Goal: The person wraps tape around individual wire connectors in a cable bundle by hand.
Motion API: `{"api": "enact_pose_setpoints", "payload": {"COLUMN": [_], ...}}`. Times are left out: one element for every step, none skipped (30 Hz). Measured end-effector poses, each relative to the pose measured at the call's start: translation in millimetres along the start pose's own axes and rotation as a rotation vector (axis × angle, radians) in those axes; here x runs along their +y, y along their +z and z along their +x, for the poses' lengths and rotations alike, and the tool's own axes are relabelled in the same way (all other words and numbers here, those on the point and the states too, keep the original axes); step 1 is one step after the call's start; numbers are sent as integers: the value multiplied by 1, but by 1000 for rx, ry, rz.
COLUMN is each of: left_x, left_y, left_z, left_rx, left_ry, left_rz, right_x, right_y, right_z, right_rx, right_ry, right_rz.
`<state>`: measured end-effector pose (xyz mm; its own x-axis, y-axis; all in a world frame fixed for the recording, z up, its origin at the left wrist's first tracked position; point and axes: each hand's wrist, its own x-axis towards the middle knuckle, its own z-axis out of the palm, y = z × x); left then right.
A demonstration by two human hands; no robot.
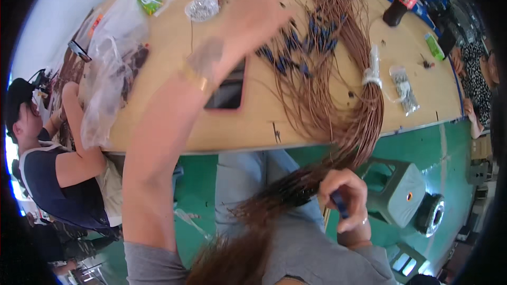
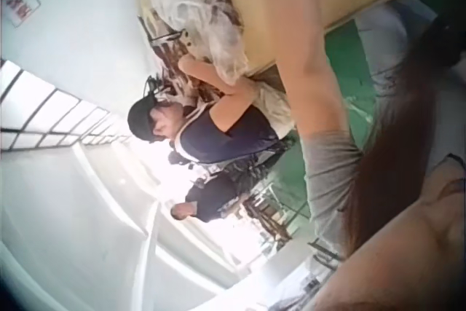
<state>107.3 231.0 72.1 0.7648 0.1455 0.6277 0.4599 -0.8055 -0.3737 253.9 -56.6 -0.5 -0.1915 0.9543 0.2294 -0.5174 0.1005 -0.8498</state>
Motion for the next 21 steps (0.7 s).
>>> {"api": "enact_pose_setpoints", "payload": {"left_x": [-6,-2,-3,-1,27,62,85,106,123,139,161,182,194,203,209,210,207,205,207,204,201], "left_y": [15,16,14,8,-16,-42,-56,-79,-98,-105,-100,-93,-88,-82,-78,-76,-75,-76,-80,-82,-86], "left_z": [-10,-15,-18,-16,-11,-14,-31,-56,-82,-104,-126,-140,-145,-148,-148,-144,-138,-135,-138,-144,-148], "left_rx": [75,54,-166,-395,-263,-122,-147,-159,-162,-156,-290,-423,-426,-714,-1000,-995,-1072,-1147,-1143,-931,-722], "left_ry": [-44,-60,-232,-398,-423,-451,-459,-391,-322,-246,-443,-645,-652,-705,-749,-760,-717,-673,-682,-646,-605], "left_rz": [-9,-43,-211,-380,-399,-414,-454,-647,-828,-1019,-1003,-983,-999,-953,-893,-898,-890,-880,-877,-867,-849], "right_x": [1,3,6,7,4,1,2,3,4,4,11,16,15,14,14,13,14,15,15,16,17], "right_y": [5,8,7,4,2,-3,-9,-14,-18,-18,-20,-23,-23,-16,-10,-4,0,0,0,0,-1], "right_z": [5,7,9,7,0,-2,-8,-14,-15,-14,-10,-7,-9,-9,-9,-7,-6,-5,-8,-11,-12], "right_rx": [-36,-6,29,23,35,103,150,126,91,39,42,-58,-151,-96,-99,-24,51,41,32,47,61], "right_ry": [52,112,176,128,82,45,-50,-78,-113,-141,-133,-103,-75,-21,-10,20,46,26,30,35,39], "right_rz": [12,33,58,61,66,125,99,122,146,165,171,138,99,99,97,87,79,124,124,107,92]}}
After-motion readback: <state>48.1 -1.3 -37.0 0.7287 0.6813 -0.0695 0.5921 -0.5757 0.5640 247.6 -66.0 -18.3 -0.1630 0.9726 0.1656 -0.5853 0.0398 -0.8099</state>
